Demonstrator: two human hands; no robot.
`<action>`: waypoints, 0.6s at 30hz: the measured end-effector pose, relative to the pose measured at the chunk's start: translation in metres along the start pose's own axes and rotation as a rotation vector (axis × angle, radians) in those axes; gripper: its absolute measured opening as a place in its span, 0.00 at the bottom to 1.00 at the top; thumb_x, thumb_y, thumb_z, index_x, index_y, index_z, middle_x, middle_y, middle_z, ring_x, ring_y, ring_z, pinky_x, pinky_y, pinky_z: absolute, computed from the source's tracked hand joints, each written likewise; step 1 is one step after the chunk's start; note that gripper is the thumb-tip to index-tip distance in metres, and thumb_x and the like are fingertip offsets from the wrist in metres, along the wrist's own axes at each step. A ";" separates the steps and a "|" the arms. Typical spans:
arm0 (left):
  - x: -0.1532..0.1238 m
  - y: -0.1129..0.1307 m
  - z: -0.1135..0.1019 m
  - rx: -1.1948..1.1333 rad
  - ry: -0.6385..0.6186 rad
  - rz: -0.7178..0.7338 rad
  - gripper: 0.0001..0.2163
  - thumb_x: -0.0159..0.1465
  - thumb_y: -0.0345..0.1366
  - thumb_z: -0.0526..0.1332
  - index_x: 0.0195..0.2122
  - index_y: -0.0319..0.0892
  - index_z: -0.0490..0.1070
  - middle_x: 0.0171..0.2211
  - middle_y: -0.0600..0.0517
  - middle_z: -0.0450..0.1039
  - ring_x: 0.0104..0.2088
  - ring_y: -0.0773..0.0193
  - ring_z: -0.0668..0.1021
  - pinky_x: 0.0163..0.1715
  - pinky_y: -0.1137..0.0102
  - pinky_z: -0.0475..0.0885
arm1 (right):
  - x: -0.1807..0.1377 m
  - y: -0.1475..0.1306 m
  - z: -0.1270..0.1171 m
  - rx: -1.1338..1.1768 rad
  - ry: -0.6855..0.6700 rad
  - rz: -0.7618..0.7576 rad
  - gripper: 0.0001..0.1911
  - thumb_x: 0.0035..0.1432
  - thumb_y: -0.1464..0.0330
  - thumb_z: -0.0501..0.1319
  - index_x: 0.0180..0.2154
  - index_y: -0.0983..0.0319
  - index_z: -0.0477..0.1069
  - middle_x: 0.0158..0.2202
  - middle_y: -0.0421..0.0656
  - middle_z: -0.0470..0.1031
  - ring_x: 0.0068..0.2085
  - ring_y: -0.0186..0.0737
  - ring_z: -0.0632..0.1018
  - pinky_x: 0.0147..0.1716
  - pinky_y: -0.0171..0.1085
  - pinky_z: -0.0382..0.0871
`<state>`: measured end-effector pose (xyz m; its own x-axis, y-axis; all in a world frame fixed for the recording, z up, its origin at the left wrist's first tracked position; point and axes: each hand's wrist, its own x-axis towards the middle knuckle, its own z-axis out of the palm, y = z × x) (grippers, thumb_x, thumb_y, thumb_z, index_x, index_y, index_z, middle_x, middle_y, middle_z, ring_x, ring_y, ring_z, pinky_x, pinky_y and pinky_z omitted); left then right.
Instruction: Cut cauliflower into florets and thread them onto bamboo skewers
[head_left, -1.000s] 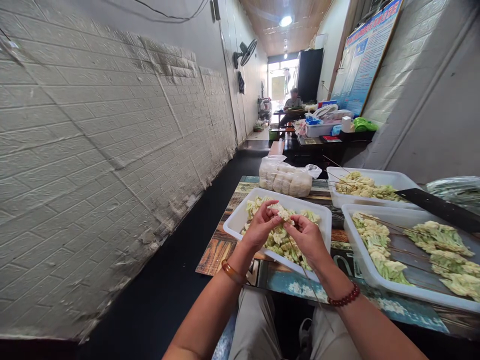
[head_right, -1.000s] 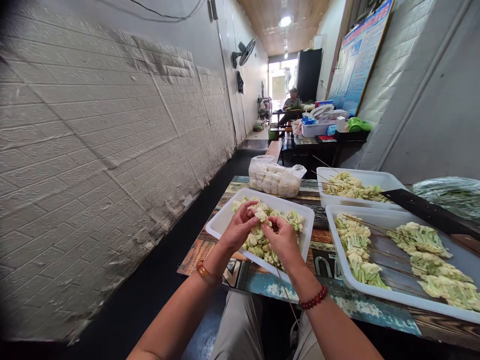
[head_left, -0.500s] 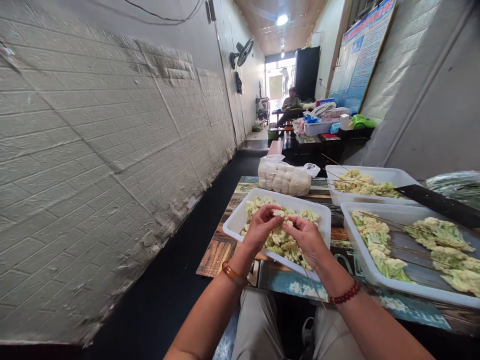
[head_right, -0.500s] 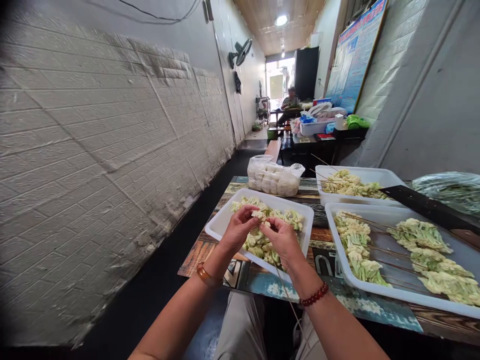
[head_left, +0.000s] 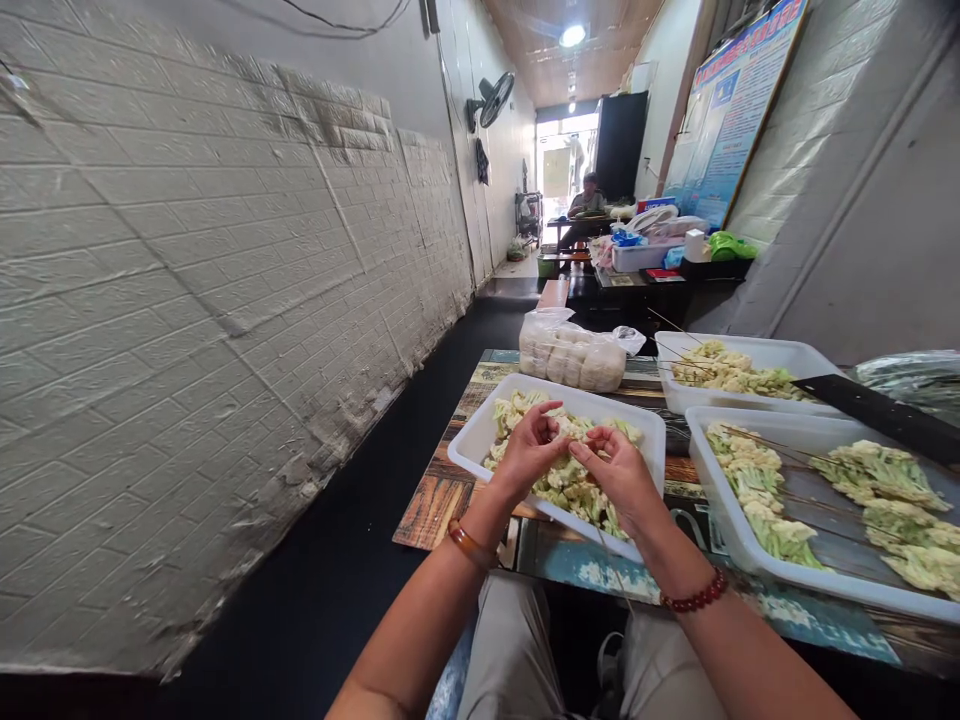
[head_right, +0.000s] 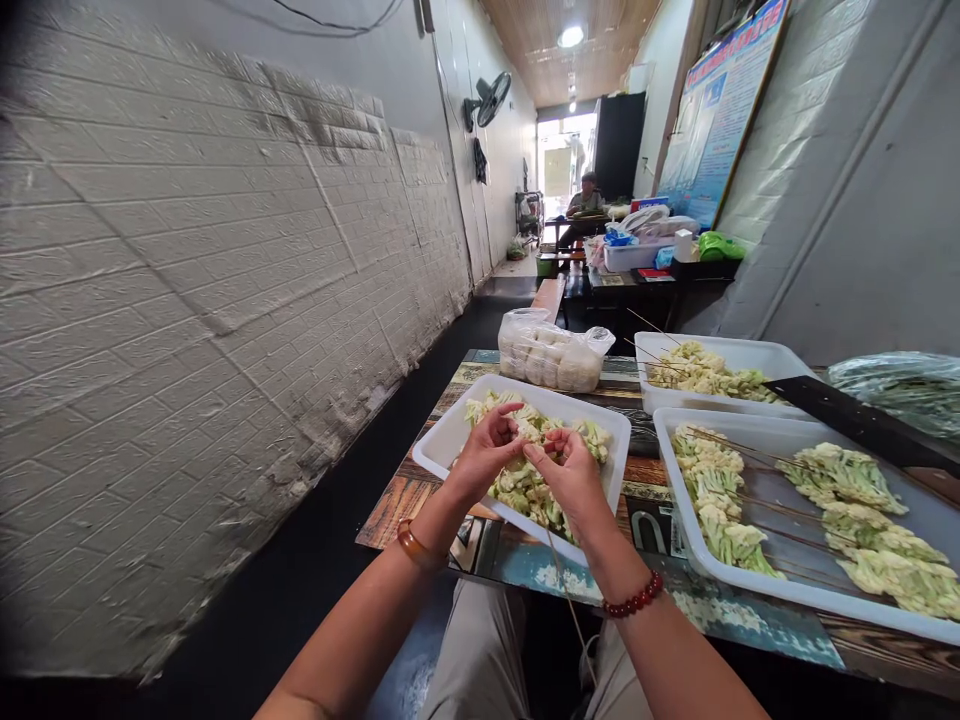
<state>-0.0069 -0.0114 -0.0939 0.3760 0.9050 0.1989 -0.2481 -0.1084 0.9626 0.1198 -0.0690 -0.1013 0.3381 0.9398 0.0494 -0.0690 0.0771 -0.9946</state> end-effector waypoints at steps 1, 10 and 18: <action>0.000 0.000 0.000 0.001 -0.004 0.001 0.28 0.47 0.36 0.71 0.50 0.41 0.68 0.29 0.57 0.62 0.28 0.73 0.66 0.27 0.75 0.59 | 0.000 0.000 0.000 -0.024 -0.014 0.000 0.30 0.41 0.51 0.69 0.43 0.62 0.68 0.35 0.42 0.74 0.30 0.37 0.74 0.22 0.32 0.64; -0.002 0.005 -0.004 -0.185 -0.052 -0.210 0.21 0.53 0.46 0.67 0.45 0.41 0.71 0.36 0.49 0.71 0.32 0.70 0.71 0.31 0.74 0.65 | 0.009 0.013 -0.005 0.169 -0.046 -0.062 0.22 0.52 0.53 0.64 0.43 0.61 0.76 0.47 0.45 0.77 0.51 0.46 0.74 0.52 0.43 0.66; -0.001 0.000 -0.005 -0.071 -0.147 -0.213 0.16 0.49 0.47 0.69 0.26 0.38 0.72 0.21 0.56 0.63 0.22 0.74 0.62 0.23 0.75 0.55 | 0.009 0.012 -0.002 0.146 -0.056 -0.069 0.25 0.50 0.54 0.66 0.47 0.60 0.74 0.49 0.44 0.76 0.52 0.46 0.73 0.50 0.43 0.67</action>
<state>-0.0116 -0.0107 -0.0950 0.5511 0.8341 0.0232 -0.2095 0.1114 0.9714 0.1243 -0.0604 -0.1125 0.2945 0.9473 0.1261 -0.1844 0.1858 -0.9651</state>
